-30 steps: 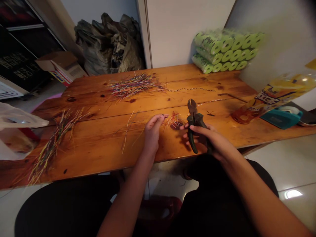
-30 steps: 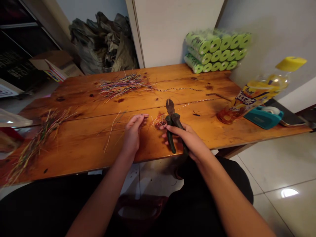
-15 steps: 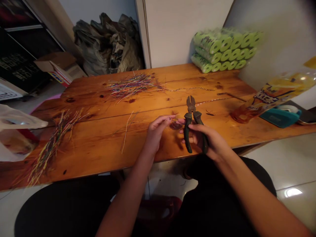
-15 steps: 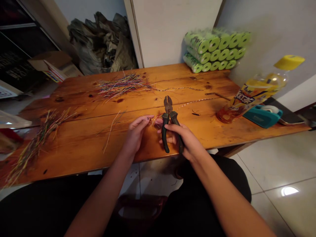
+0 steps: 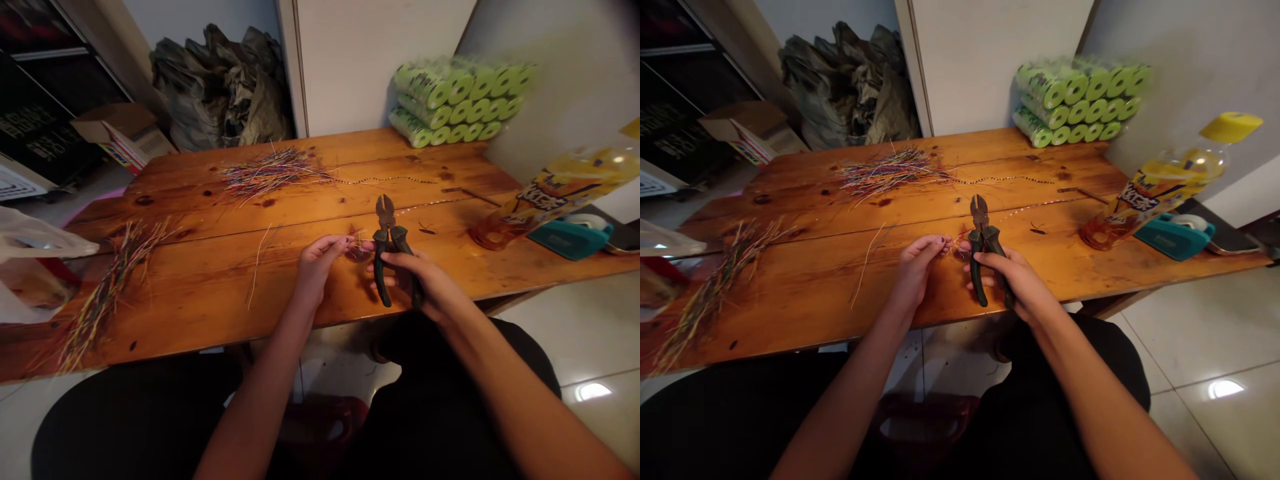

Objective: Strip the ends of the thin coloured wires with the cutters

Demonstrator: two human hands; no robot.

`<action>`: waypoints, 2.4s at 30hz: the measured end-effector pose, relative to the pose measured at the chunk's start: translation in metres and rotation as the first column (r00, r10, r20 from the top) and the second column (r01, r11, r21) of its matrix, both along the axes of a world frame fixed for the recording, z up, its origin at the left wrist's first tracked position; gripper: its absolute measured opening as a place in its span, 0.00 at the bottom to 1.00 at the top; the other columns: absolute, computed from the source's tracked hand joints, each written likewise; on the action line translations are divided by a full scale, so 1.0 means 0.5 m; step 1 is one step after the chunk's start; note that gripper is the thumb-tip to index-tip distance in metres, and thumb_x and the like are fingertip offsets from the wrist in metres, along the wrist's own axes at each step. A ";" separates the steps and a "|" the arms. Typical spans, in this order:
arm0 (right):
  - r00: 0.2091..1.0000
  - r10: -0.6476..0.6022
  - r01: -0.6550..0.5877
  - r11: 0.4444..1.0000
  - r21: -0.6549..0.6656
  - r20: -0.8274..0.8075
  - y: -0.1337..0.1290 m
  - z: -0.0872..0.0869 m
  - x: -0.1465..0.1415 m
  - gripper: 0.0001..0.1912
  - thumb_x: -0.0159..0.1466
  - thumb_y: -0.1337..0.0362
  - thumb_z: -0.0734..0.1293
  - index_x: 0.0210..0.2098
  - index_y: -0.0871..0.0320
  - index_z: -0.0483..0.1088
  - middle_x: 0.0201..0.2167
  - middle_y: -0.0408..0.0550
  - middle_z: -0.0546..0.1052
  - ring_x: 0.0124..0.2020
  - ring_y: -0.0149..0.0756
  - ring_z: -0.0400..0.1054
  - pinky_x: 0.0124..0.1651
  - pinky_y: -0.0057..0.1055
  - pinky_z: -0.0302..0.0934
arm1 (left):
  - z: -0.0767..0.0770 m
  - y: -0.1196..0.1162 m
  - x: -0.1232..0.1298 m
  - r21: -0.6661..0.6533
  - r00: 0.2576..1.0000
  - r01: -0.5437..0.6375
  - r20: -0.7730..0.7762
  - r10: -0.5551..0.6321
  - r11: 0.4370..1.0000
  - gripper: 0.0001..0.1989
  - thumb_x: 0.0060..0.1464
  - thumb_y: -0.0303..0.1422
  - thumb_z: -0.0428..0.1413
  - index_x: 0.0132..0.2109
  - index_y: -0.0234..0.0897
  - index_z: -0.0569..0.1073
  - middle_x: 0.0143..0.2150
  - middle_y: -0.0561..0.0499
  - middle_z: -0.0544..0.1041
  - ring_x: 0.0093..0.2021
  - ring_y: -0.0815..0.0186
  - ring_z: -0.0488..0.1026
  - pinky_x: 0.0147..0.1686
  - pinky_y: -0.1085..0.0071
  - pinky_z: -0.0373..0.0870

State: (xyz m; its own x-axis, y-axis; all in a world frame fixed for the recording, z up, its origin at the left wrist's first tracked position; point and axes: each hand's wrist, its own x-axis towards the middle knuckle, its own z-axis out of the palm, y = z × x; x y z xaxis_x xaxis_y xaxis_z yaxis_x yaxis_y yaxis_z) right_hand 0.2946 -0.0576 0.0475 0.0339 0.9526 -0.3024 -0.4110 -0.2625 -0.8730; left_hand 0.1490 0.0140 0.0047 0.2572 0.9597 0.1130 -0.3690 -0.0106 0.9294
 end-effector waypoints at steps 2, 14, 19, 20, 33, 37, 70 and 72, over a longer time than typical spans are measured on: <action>1.000 0.003 -0.003 1.000 -0.003 0.013 0.001 0.002 0.001 0.12 0.54 0.67 0.68 0.40 0.60 0.73 0.32 0.49 0.78 0.29 0.37 0.73 0.33 0.35 0.72 | 0.000 0.000 0.001 0.016 0.999 -0.044 0.014 0.044 0.999 0.04 0.47 0.34 0.60 0.33 0.41 0.78 0.35 0.51 0.79 0.37 0.69 0.74 0.42 0.71 0.69; 0.970 0.076 -0.085 0.996 0.028 0.233 -0.007 0.009 -0.020 0.14 0.57 0.55 0.68 0.37 0.59 0.72 0.33 0.50 0.77 0.29 0.34 0.72 0.30 0.30 0.68 | -0.002 0.016 -0.011 -0.106 0.903 -0.400 0.124 0.412 0.910 0.06 0.45 0.32 0.60 0.34 0.39 0.76 0.36 0.53 0.77 0.39 0.71 0.73 0.46 0.71 0.66; 0.930 0.261 -0.262 0.965 -0.034 0.257 -0.019 0.008 -0.051 0.16 0.58 0.50 0.66 0.31 0.59 0.70 0.28 0.47 0.75 0.26 0.32 0.70 0.28 0.27 0.65 | -0.003 0.019 -0.013 -0.093 0.887 -0.424 0.160 0.434 0.901 0.05 0.46 0.31 0.59 0.34 0.40 0.75 0.36 0.54 0.76 0.39 0.72 0.73 0.46 0.72 0.66; 0.920 0.288 -0.287 0.957 -0.043 0.265 -0.020 0.007 -0.057 0.16 0.58 0.50 0.65 0.30 0.59 0.70 0.28 0.47 0.75 0.26 0.32 0.69 0.28 0.27 0.65 | -0.003 0.018 -0.013 -0.096 0.882 -0.430 0.167 0.440 0.898 0.05 0.46 0.31 0.59 0.34 0.40 0.75 0.36 0.54 0.76 0.39 0.72 0.73 0.46 0.72 0.66; 0.932 0.266 -0.266 0.963 -0.035 0.247 -0.002 -0.014 -0.086 0.16 0.60 0.50 0.63 0.28 0.59 0.67 0.27 0.47 0.72 0.24 0.30 0.66 0.25 0.27 0.63 | 0.000 0.015 -0.008 -0.034 0.880 -0.444 0.172 0.443 0.895 0.04 0.44 0.29 0.61 0.30 0.40 0.74 0.31 0.56 0.75 0.36 0.73 0.73 0.44 0.72 0.67; 0.941 0.250 -0.246 0.968 -0.046 0.231 -0.001 -0.014 -0.090 0.16 0.60 0.51 0.63 0.28 0.59 0.67 0.24 0.46 0.71 0.23 0.31 0.66 0.24 0.27 0.63 | -0.006 0.013 -0.010 0.009 0.885 -0.443 0.164 0.435 0.897 0.04 0.44 0.30 0.62 0.31 0.39 0.74 0.32 0.55 0.76 0.35 0.73 0.73 0.43 0.73 0.67; 0.964 0.124 -0.138 0.990 0.043 0.234 0.018 -0.037 -0.101 0.19 0.59 0.47 0.63 0.33 0.58 0.65 0.28 0.45 0.71 0.25 0.31 0.66 0.26 0.28 0.63 | 0.005 0.004 -0.008 0.127 0.880 -0.473 0.014 0.475 0.872 0.04 0.50 0.31 0.58 0.34 0.38 0.77 0.35 0.52 0.79 0.38 0.69 0.75 0.45 0.70 0.69; 0.966 0.120 -0.134 0.990 0.048 0.231 0.019 -0.035 -0.101 0.19 0.59 0.47 0.63 0.33 0.58 0.65 0.28 0.45 0.71 0.26 0.32 0.66 0.27 0.29 0.63 | 0.004 0.007 -0.008 0.115 0.865 -0.500 0.030 0.500 0.858 0.03 0.49 0.31 0.58 0.33 0.38 0.76 0.34 0.52 0.79 0.38 0.69 0.75 0.45 0.70 0.69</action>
State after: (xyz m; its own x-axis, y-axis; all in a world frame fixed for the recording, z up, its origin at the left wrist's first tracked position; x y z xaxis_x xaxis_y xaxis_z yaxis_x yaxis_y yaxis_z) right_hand 0.2443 -0.0484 0.0298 -0.0278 0.9704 -0.2401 -0.1670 -0.2413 -0.9560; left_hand 0.1451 0.0173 0.0067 -0.2539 0.9393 0.2308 -0.2841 -0.3005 0.9105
